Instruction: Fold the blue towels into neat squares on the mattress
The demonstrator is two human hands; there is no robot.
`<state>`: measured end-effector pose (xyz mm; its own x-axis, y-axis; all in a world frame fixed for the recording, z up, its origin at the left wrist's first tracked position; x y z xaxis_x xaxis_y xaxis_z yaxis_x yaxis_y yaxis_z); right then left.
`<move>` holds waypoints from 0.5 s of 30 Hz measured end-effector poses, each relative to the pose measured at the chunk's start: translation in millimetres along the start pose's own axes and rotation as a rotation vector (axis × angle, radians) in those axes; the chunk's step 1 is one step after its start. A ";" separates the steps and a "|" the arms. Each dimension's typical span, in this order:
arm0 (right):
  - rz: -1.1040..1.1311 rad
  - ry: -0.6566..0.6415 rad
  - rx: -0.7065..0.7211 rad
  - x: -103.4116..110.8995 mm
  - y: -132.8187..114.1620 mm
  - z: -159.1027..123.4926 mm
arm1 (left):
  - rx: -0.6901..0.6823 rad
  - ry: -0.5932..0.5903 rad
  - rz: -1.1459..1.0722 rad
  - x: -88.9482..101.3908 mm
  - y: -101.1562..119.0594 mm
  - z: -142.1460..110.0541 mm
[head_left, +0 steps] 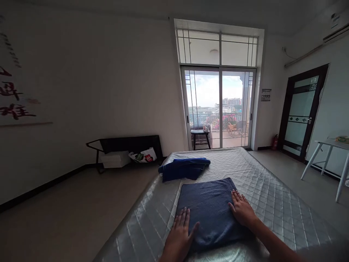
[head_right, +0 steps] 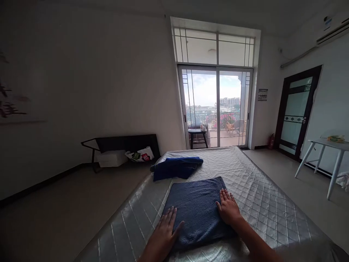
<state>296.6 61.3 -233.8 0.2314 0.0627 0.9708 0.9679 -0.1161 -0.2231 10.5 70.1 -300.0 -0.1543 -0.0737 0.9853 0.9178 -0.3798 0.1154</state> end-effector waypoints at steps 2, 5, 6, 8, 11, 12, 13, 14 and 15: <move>-0.023 0.014 0.017 -6.0 2.5 -15.2 | 0.002 -0.001 -0.003 2.5 2.6 0.9; -0.031 0.000 0.019 -19.8 9.7 -36.7 | 0.002 -0.007 0.004 3.5 2.9 1.2; -0.023 -0.007 0.015 -23.6 11.9 -41.9 | -0.002 -0.010 0.005 3.4 2.8 1.2; 0.005 -0.012 0.010 -28.2 14.5 -48.8 | -0.016 -0.009 0.003 2.9 2.6 1.2; 0.046 -0.007 0.013 -28.4 12.9 -52.0 | -0.035 0.007 -0.012 1.4 -0.8 0.7; 0.053 -0.006 0.007 -27.5 11.6 -52.2 | -0.038 0.009 -0.016 0.4 -3.8 0.2; 0.057 -0.004 -0.002 -26.6 10.2 -52.2 | -0.039 0.005 -0.018 -1.1 -7.7 -0.5; 0.062 -0.003 -0.012 -25.9 8.8 -52.3 | -0.044 0.003 -0.015 -2.9 -12.1 -1.2; 0.069 -0.001 -0.021 -25.4 7.7 -52.3 | -0.056 0.013 -0.009 -4.7 -16.2 -1.6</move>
<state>293.1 7.0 -255.6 0.2972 0.0547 0.9533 0.9474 -0.1413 -0.2872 -4.2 75.1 -306.7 -0.1671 -0.0817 0.9826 0.8947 -0.4312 0.1163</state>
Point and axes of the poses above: each hand's wrist, its own z-axis towards the middle knuckle, its own x-axis out of the back of the hand, y = z × x, the point moved 1 cm from there along z, towards the middle knuckle, and after that the axes turned 7 degrees about -x, right-handed, at the moved point
